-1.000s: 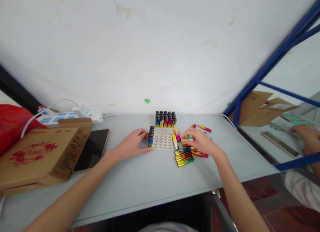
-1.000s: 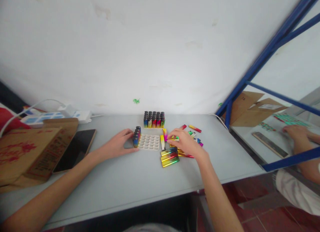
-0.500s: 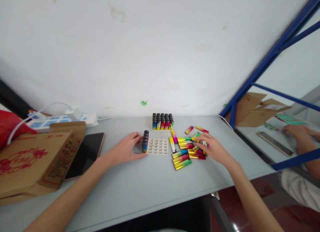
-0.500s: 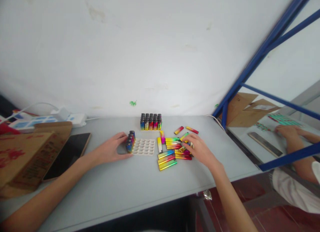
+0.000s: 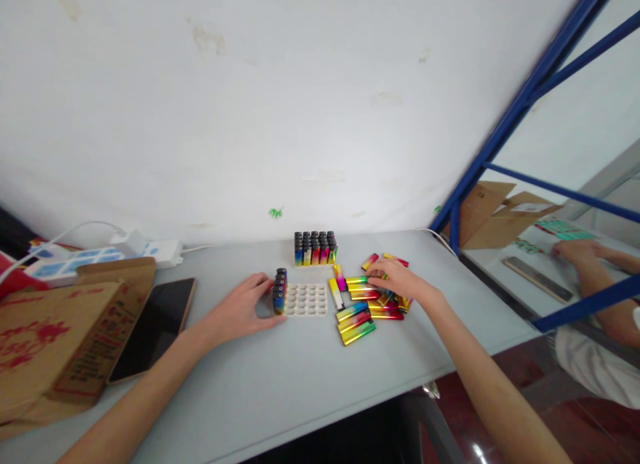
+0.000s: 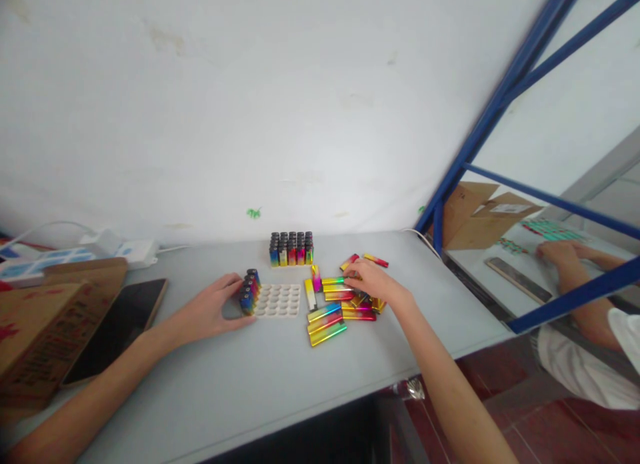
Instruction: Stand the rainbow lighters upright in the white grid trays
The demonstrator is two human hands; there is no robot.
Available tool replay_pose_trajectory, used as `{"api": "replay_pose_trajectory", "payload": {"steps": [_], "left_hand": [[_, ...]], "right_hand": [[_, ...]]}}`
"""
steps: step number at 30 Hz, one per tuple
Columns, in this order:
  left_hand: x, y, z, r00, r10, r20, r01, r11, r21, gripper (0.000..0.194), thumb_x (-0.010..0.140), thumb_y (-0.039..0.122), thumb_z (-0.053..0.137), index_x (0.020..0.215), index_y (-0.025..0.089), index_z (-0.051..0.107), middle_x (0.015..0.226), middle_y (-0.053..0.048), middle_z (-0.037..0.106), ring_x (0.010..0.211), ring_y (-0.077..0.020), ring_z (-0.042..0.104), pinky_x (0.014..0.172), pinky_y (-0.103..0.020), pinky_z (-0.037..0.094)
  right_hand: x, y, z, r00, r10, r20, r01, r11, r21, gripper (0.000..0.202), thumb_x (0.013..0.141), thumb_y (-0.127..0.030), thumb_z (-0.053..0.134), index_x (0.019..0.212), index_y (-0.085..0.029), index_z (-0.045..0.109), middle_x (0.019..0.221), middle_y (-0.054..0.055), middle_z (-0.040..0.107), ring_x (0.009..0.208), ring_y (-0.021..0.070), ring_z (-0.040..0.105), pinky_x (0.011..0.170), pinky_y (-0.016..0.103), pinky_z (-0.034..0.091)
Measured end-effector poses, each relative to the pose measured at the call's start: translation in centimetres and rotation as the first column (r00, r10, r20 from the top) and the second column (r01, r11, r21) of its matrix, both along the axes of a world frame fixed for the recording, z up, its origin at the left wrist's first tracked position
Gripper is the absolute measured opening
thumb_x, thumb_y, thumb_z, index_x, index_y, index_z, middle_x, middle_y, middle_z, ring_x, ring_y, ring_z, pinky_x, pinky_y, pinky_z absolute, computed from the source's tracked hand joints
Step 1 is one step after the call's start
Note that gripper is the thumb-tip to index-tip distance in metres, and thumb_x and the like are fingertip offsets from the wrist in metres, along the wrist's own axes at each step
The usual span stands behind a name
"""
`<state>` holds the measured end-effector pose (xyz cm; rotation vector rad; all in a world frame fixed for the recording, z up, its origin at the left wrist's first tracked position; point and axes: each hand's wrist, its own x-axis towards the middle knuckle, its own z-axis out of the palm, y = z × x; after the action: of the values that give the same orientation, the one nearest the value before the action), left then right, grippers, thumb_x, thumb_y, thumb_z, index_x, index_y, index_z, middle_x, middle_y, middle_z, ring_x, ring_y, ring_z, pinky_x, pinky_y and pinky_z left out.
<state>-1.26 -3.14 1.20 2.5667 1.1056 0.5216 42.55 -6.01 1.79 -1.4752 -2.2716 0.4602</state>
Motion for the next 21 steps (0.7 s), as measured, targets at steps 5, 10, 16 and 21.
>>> {"api": "replay_pose_trajectory", "payload": {"steps": [5,10,16,21], "left_hand": [[0.1,-0.1,0.1,1.000,0.016,-0.010,-0.016,1.000,-0.011,0.049,0.081,0.065,0.076,0.102,0.021,0.070,0.110,-0.010,0.069,0.102,-0.0310,0.069,0.095,-0.043,0.059],[0.1,0.0,-0.1,1.000,0.013,0.000,-0.013,1.000,-0.007,0.050,0.081,0.065,0.077,0.102,0.020,0.070,0.109,-0.011,0.069,0.101,-0.0320,0.068,0.095,-0.047,0.059],[0.0,0.1,-0.4,1.000,0.005,0.018,-0.005,1.000,0.005,0.048,0.080,0.065,0.079,0.099,0.021,0.068,0.105,-0.009,0.068,0.097,-0.0307,0.069,0.091,-0.045,0.060],[0.1,-0.1,-0.5,1.000,0.004,0.019,-0.004,1.000,0.003,0.048,0.081,0.062,0.081,0.100,0.020,0.068,0.106,-0.010,0.068,0.098,-0.0318,0.068,0.092,-0.048,0.060]], "right_hand": [[-0.1,0.3,-0.1,0.996,-0.041,-0.076,0.037,0.998,-0.049,0.015,0.084,-0.028,0.082,0.092,-0.019,0.074,0.099,0.007,0.077,0.089,0.0240,0.070,0.083,0.037,0.054],[-0.6,-0.3,-0.3,0.896,-0.172,-0.409,0.139,0.984,-0.109,0.032,0.084,-0.046,0.081,0.098,-0.019,0.073,0.103,0.007,0.076,0.092,0.0233,0.071,0.081,0.037,0.056],[-3.8,0.8,1.3,0.585,-0.301,-0.753,0.271,0.948,-0.169,0.049,0.074,-0.062,0.088,0.101,-0.024,0.072,0.093,0.003,0.073,0.085,0.0204,0.069,0.077,0.033,0.057],[-10.1,2.0,3.1,0.377,-0.219,-0.900,0.087,0.976,-0.201,0.052,0.083,-0.073,0.075,0.106,-0.029,0.059,0.093,0.001,0.071,0.075,0.0197,0.067,0.063,0.032,0.055]]}}
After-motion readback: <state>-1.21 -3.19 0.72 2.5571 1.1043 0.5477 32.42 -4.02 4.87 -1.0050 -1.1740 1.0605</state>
